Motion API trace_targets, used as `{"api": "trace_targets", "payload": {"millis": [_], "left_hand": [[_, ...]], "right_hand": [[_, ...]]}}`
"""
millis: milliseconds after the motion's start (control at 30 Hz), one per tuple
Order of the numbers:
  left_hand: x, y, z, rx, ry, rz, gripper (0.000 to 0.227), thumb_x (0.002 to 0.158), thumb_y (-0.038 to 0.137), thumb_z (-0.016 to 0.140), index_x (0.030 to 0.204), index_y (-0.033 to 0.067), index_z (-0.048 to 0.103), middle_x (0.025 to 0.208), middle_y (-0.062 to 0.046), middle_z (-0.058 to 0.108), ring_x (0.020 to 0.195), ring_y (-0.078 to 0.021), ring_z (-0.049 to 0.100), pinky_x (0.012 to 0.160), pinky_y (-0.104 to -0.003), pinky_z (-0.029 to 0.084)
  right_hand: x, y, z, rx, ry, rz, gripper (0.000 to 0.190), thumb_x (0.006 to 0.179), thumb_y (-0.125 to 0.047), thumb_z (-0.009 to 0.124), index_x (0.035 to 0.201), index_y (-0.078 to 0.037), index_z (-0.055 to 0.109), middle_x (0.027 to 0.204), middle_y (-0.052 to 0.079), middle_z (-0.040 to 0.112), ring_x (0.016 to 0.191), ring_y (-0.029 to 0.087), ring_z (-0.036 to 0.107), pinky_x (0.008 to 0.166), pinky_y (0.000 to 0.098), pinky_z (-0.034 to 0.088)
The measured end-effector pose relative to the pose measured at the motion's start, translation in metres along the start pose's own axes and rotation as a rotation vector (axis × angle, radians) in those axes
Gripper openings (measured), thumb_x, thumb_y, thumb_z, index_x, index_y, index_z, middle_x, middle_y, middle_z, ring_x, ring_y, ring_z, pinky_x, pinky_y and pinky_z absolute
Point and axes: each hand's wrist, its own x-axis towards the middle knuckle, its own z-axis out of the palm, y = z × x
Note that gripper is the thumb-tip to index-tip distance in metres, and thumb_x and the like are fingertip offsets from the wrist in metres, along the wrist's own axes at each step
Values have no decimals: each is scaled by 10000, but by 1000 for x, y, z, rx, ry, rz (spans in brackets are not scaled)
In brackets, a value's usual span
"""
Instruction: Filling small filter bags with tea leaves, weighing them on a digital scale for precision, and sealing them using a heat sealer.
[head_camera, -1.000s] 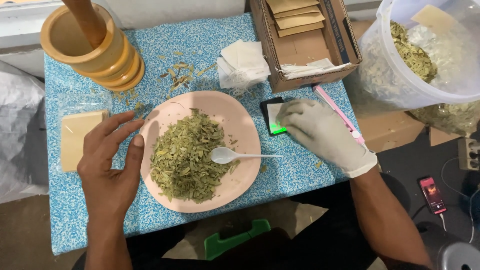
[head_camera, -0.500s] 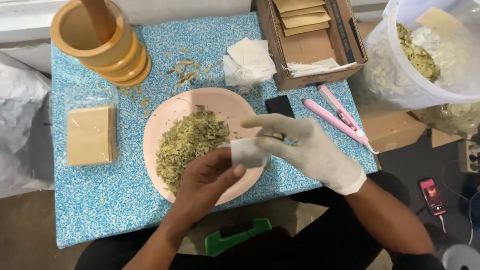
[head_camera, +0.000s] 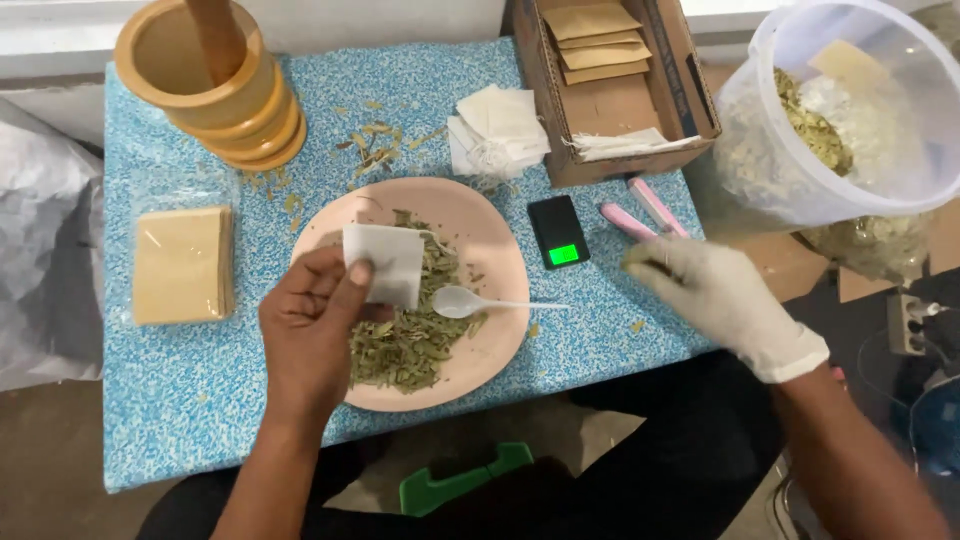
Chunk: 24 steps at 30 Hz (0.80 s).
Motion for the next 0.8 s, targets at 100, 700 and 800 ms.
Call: {"api": "trace_targets", "payload": {"millis": [100, 700, 800], "left_hand": [[3, 3, -7, -54, 16, 43, 241, 1020, 163, 783, 1214, 41, 708, 1186, -150, 837, 993, -278, 841, 688, -340, 754], [12, -23, -4, -268, -99, 109, 156, 1014, 51, 807, 1094, 81, 676, 1092, -88, 774, 1025, -230, 795, 874, -380, 771], [12, -23, 1, -176, -111, 118, 161, 1037, 55, 774, 1051, 99, 620, 1056, -105, 764, 1049, -211, 789, 946, -347, 728]], "right_hand": [[1, -22, -20, -314, 99, -95, 458, 1152, -248, 490, 1570, -398, 602, 1783, -10, 490, 356, 45, 489, 296, 184, 448], [-10, -52, -47, 240, -73, 506, 522, 1046, -282, 698, 1559, -209, 631, 1157, 55, 679, 924, 228, 556, 857, 363, 422], [-18, -62, -48, 498, -152, 304, 564, 969, -213, 733, 1530, -161, 712, 1089, 53, 768, 762, 186, 605, 642, 323, 474]]}}
